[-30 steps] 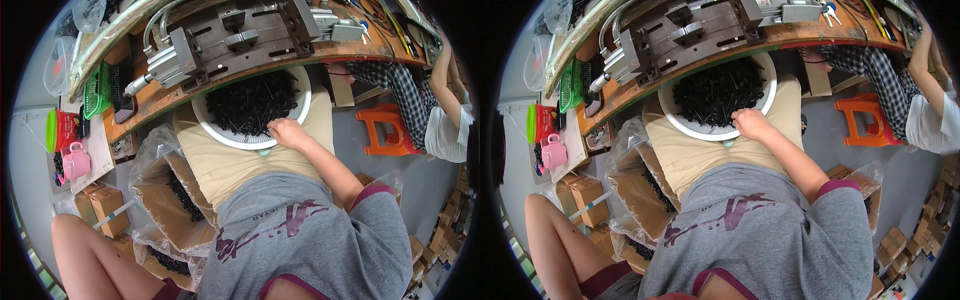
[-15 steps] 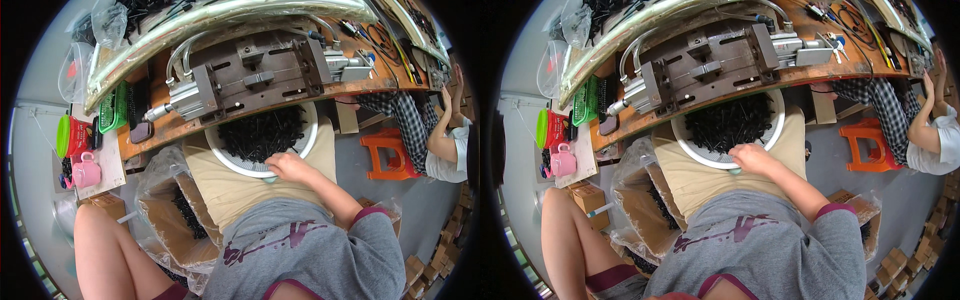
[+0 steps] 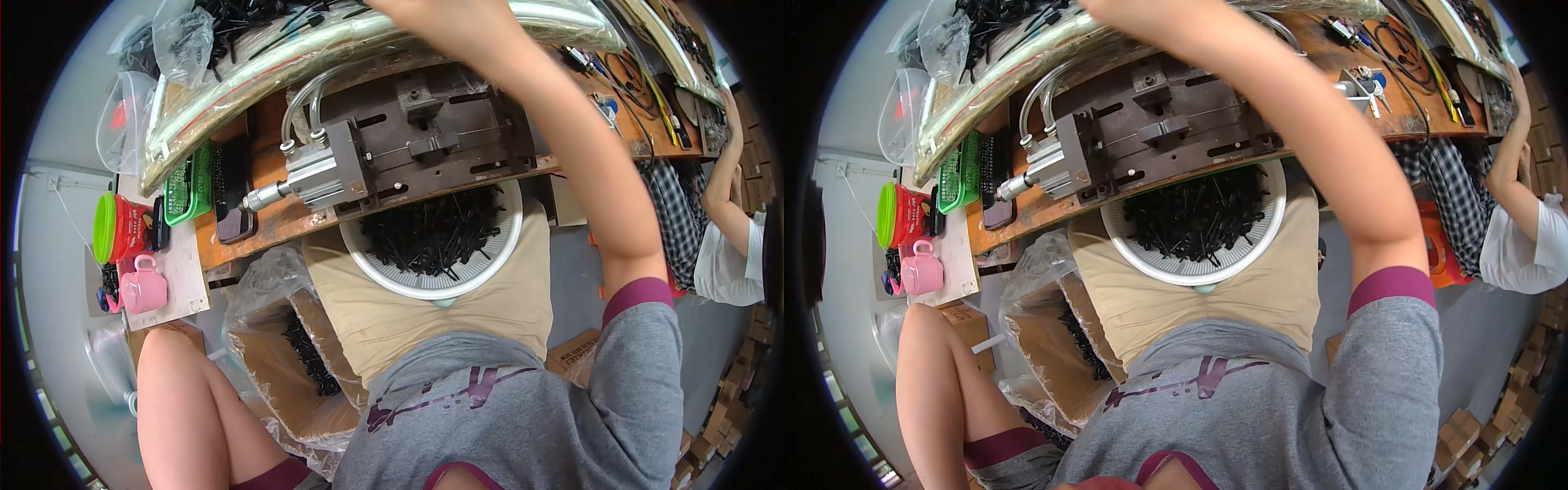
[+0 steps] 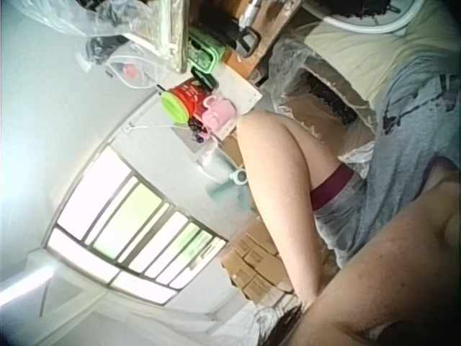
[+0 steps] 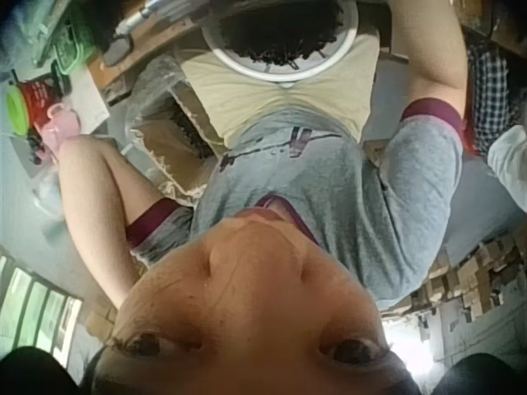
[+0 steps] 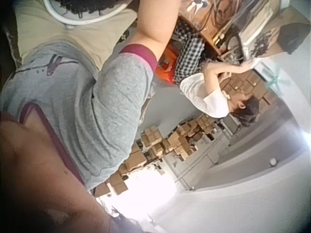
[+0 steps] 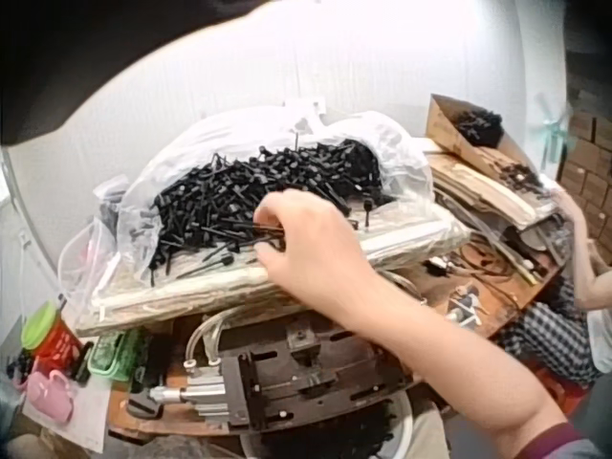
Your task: Assembling small plastic components onto black cables using a pneumatic workbench fixture.
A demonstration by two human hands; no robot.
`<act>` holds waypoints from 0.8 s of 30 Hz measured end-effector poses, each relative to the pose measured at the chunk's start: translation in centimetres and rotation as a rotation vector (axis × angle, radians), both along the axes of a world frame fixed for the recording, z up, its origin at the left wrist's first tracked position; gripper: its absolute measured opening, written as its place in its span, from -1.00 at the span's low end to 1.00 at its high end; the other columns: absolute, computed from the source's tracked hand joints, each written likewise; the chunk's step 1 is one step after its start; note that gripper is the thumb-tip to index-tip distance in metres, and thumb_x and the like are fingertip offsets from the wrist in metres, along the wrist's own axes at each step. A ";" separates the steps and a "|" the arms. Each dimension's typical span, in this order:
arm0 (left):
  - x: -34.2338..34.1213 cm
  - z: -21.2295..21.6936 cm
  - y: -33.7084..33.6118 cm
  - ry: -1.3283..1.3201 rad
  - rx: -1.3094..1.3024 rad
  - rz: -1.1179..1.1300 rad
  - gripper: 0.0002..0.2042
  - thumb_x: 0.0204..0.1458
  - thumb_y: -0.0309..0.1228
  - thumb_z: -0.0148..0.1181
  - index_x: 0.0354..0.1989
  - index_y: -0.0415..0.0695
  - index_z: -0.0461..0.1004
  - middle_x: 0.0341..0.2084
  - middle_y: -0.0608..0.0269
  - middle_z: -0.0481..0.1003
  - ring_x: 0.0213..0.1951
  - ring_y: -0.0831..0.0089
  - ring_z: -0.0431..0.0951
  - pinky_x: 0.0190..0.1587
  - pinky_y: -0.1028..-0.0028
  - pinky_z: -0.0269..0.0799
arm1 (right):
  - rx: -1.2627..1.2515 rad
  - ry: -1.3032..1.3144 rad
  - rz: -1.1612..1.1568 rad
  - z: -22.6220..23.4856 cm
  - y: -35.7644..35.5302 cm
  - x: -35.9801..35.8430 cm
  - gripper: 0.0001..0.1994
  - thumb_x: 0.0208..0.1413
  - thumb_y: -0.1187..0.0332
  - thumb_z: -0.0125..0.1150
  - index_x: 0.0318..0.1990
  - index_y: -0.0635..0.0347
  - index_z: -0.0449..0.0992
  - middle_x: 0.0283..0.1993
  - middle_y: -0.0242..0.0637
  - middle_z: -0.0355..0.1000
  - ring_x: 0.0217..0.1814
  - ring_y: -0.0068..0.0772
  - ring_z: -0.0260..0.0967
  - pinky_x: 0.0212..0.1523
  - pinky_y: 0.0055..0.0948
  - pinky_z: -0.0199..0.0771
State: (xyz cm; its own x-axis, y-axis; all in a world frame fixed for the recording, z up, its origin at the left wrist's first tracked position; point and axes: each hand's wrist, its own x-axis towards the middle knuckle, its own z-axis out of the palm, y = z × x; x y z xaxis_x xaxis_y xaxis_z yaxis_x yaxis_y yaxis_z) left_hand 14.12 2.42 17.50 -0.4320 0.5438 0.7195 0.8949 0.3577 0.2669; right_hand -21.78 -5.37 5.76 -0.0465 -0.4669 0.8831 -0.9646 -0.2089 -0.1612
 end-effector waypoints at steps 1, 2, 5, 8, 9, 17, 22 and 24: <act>0.0 0.2 0.1 0.002 0.005 -0.004 -0.87 -0.03 -0.59 0.15 -0.30 -0.32 0.57 -0.35 0.07 0.58 -0.36 0.34 0.59 -0.25 0.41 0.53 | -0.022 0.054 -0.064 0.3 -2.4 -1.6 -0.75 -0.13 0.37 0.37 -0.26 0.24 0.60 -0.45 -0.11 0.51 -0.33 -0.01 0.51 -0.27 -0.19 0.55; 0.2 0.2 0.1 0.002 0.009 -0.020 -0.86 -0.03 -0.60 0.14 -0.30 -0.32 0.56 -0.34 0.07 0.58 -0.35 0.34 0.59 -0.24 0.41 0.53 | 0.040 0.009 -0.140 0.4 -4.0 -2.2 -0.70 -0.20 0.33 0.40 -0.27 0.27 0.60 -0.38 -0.02 0.54 -0.24 0.09 0.53 -0.17 -0.12 0.57; 1.0 0.3 -0.3 0.012 0.050 -0.078 -0.86 -0.03 -0.61 0.13 -0.30 -0.34 0.56 -0.34 0.06 0.57 -0.34 0.33 0.58 -0.23 0.40 0.53 | 0.632 -0.112 -0.346 4.4 -5.2 -1.7 -0.63 -0.30 0.24 0.47 -0.32 0.32 0.63 -0.26 0.02 0.59 -0.15 -0.02 0.58 -0.13 -0.18 0.60; 1.8 0.0 -0.5 -0.007 0.129 -0.144 -0.86 -0.02 -0.63 0.11 -0.29 -0.35 0.55 -0.33 0.05 0.57 -0.34 0.33 0.58 -0.22 0.40 0.54 | 0.794 -0.179 -0.388 4.6 -7.3 -1.6 -0.61 -0.35 0.22 0.49 -0.36 0.32 0.65 -0.28 -0.01 0.61 -0.16 -0.09 0.61 -0.12 -0.17 0.61; 2.1 -0.3 -0.5 -0.008 0.166 -0.176 -0.85 -0.02 -0.63 0.10 -0.29 -0.35 0.55 -0.33 0.04 0.57 -0.33 0.33 0.58 -0.22 0.39 0.54 | 0.818 -0.206 -0.362 4.8 -7.6 -1.8 -0.62 -0.35 0.22 0.49 -0.36 0.31 0.65 -0.29 -0.01 0.60 -0.17 -0.09 0.60 -0.13 -0.18 0.61; -2.1 -8.9 -7.1 0.398 1.002 0.863 -0.87 0.06 -0.36 0.20 -0.38 -0.16 0.51 -0.43 0.27 0.45 -0.45 0.54 0.37 -0.39 0.62 0.25 | 0.864 0.099 -0.143 4.5 -9.4 -4.7 -0.61 -0.32 0.20 0.49 -0.30 0.25 0.64 -0.30 0.03 0.59 -0.23 -0.03 0.58 -0.17 -0.21 0.59; -12.5 -11.6 -12.1 0.040 0.535 1.428 -0.90 0.04 -0.55 0.33 -0.28 -0.22 0.57 -0.39 0.28 0.57 -0.34 0.54 0.55 -0.21 0.54 0.45 | 0.821 0.235 -0.074 4.7 -7.0 -8.4 -0.67 -0.29 0.37 0.47 -0.35 0.33 0.51 -0.44 -0.20 0.49 -0.36 -0.25 0.47 -0.28 -0.30 0.44; -15.3 -11.9 -13.6 0.055 0.342 1.459 -0.82 -0.01 -0.45 0.34 -0.22 -0.19 0.59 -0.27 0.17 0.58 -0.15 0.24 0.56 -0.05 0.36 0.43 | 0.874 0.220 -0.038 5.3 -6.3 -9.1 -0.67 -0.29 0.36 0.48 -0.36 0.33 0.51 -0.46 -0.22 0.47 -0.40 -0.27 0.44 -0.32 -0.30 0.42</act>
State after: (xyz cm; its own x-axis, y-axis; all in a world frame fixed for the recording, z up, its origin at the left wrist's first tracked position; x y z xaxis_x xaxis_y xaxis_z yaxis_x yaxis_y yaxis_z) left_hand -1.17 -11.14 5.55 -0.4006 -0.5227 0.7525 -0.1726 0.8497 0.4983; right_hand -30.85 -11.66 11.04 0.0527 -0.9774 0.2048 -0.9961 -0.0659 -0.0582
